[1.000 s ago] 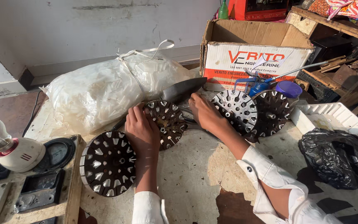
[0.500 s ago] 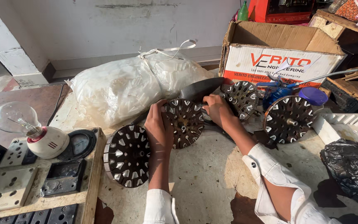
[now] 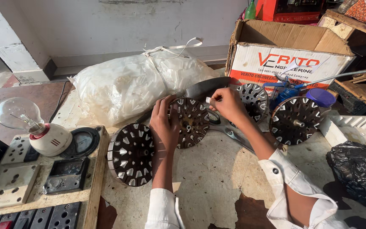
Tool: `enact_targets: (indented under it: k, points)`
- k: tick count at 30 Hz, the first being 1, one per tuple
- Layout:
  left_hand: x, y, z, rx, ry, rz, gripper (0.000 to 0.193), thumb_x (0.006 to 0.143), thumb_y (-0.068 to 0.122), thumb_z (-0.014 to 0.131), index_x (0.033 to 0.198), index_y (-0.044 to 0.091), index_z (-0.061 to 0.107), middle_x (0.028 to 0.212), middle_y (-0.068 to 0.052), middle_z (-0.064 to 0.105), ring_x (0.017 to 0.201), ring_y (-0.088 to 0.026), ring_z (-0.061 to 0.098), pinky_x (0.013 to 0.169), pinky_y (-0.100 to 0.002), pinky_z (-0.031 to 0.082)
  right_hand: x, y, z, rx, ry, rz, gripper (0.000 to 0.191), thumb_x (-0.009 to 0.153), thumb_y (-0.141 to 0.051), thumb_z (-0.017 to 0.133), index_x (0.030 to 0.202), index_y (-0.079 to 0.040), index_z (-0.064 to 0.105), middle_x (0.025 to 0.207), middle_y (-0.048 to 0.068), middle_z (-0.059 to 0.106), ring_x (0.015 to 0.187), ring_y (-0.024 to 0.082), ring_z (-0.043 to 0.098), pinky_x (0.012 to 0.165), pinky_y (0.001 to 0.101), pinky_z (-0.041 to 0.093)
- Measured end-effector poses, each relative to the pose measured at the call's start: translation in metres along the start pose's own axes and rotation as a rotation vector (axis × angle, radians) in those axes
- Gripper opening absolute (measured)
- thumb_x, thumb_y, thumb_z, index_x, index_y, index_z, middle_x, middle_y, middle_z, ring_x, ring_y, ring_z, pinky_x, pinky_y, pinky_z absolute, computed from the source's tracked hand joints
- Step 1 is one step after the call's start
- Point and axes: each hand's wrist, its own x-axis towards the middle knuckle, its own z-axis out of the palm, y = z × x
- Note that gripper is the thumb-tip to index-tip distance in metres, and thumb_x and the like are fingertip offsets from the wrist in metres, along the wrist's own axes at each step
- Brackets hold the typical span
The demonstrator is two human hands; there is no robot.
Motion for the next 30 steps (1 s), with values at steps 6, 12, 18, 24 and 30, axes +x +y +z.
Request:
enact_targets:
  k: [6,12,18,24,30]
  points:
    - [0.002,-0.001,0.005,-0.073,0.005,-0.046,0.017,0.094,0.009,0.067,0.108,0.003,0.073,0.113,-0.007,0.068,0.100,-0.025,0.068,0.087,-0.033,0.053,-0.004,-0.018,-0.030,0.578,-0.266,-0.142,0.014,0.092,-0.012,0.073,0.095,0.002,0.075,0.089,0.006,0.075,0.082,0.012,0.073,0.073,0.0273,0.063]
    - [0.009,-0.007,-0.004,-0.325,-0.153,-0.255,0.026,0.102,0.024,0.063,0.097,0.001,0.075,0.119,-0.006,0.066,0.101,-0.017,0.068,0.089,-0.029,0.052,-0.018,-0.044,-0.036,0.623,-0.297,-0.100,0.015,0.094,-0.013,0.070,0.097,0.000,0.076,0.087,0.006,0.077,0.078,0.013,0.074,0.067,0.0286,0.059]
    - [0.009,-0.006,-0.006,-0.330,-0.270,-0.367,0.030,0.099,0.027,0.063,0.092,0.002,0.077,0.124,-0.005,0.064,0.100,-0.018,0.067,0.085,-0.031,0.052,-0.047,-0.071,-0.013,-0.220,0.087,-0.896,0.016,0.090,-0.007,0.077,0.105,-0.001,0.076,0.097,0.008,0.073,0.082,0.020,0.074,0.070,0.0322,0.059]
    - [0.006,-0.016,-0.005,-0.237,-0.223,-0.220,0.021,0.098,0.018,0.068,0.102,-0.002,0.072,0.125,-0.007,0.066,0.108,-0.019,0.067,0.093,-0.031,0.052,-0.052,-0.083,0.000,-0.083,0.013,-0.811,0.029,0.086,-0.004,0.079,0.113,0.001,0.070,0.105,0.009,0.071,0.087,0.022,0.073,0.072,0.0311,0.060]
    - [0.009,-0.013,-0.005,-0.361,-0.259,-0.336,0.022,0.095,0.015,0.067,0.105,-0.002,0.074,0.122,-0.006,0.065,0.108,-0.018,0.067,0.092,-0.030,0.051,-0.047,-0.077,0.003,0.053,-0.033,-0.680,0.041,0.083,0.005,0.076,0.123,0.002,0.067,0.114,0.012,0.071,0.093,0.018,0.074,0.077,0.0287,0.063]
